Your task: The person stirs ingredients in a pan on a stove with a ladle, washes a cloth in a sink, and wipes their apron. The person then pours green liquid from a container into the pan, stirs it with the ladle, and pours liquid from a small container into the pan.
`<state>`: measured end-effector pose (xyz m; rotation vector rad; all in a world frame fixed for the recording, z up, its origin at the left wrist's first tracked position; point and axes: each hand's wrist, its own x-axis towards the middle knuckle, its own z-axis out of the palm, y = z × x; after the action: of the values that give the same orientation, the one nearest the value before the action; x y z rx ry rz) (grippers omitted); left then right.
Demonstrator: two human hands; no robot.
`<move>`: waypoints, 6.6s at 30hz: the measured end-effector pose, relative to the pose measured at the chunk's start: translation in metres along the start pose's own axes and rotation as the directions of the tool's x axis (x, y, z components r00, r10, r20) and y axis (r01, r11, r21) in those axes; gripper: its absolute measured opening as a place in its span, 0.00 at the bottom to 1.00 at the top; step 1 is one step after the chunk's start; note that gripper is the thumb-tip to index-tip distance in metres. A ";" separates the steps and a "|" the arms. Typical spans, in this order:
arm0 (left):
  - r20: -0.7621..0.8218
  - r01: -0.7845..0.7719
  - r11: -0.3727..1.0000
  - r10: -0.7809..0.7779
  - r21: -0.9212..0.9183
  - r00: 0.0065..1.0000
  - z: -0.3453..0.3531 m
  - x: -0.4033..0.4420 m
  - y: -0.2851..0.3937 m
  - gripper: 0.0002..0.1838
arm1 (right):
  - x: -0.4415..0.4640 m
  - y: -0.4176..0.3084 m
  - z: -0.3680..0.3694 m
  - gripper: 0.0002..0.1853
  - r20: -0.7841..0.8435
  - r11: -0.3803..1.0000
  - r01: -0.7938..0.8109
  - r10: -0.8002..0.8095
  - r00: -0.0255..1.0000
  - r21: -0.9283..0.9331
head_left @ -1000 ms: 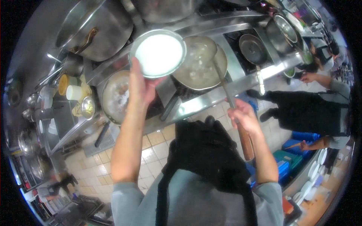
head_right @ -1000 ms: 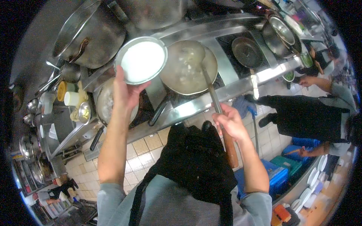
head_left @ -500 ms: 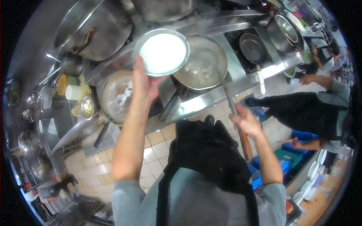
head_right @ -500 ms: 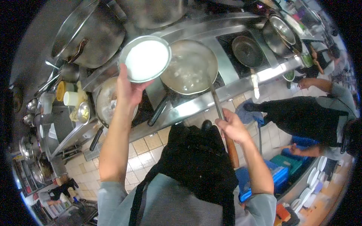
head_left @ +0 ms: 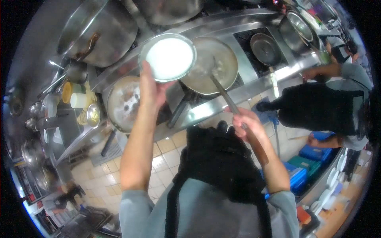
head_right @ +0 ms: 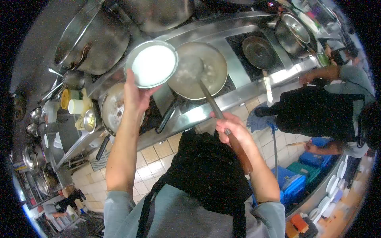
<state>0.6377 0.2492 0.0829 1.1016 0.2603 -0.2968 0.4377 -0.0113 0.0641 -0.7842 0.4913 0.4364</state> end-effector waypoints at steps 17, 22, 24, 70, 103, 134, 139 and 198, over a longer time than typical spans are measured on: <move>-0.041 0.006 0.995 -0.002 0.098 0.999 0.042 0.019 -0.018 0.31 | -0.043 -0.041 -0.005 0.26 -0.224 0.784 0.105 -0.299 0.928 -0.611; 0.014 -0.031 0.991 0.029 0.133 0.999 0.057 0.021 -0.025 0.30 | -0.047 -0.041 -0.011 0.26 -0.201 0.767 0.110 -0.300 0.933 -0.632; -0.021 -0.028 0.991 0.031 0.131 0.999 0.068 0.015 -0.022 0.29 | -0.048 -0.042 -0.013 0.26 -0.209 0.763 0.100 -0.297 0.932 -0.638; 0.014 -0.045 0.991 0.048 -0.129 0.999 -0.004 -0.024 0.028 0.35 | -0.022 -0.014 0.000 0.23 -0.181 0.806 -0.110 0.003 0.983 -0.582; -0.018 -0.044 0.996 0.042 -0.084 0.999 0.007 -0.021 0.026 0.34 | 0.001 -0.002 -0.027 0.21 -0.159 0.841 0.008 -0.111 0.981 -0.541; -0.062 -0.039 0.997 0.035 -0.070 0.997 0.017 -0.019 0.001 0.35 | -0.016 -0.020 -0.044 0.22 -0.142 0.731 0.019 -0.158 0.977 -0.682; -0.067 -0.049 0.995 0.043 -0.081 0.997 0.020 -0.026 -0.004 0.36 | -0.017 -0.026 -0.030 0.21 -0.049 0.969 -0.023 0.011 0.999 -0.248; 0.663 0.112 0.657 -0.749 0.745 -0.016 0.246 -0.290 -0.147 0.36 | -0.209 0.505 -0.040 0.12 -0.997 0.645 0.764 0.057 -0.047 0.001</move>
<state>0.3297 -0.0038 0.1680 1.0429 -0.7702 -1.7966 -0.0132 0.2381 -0.1231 -0.3966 1.6076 -1.0444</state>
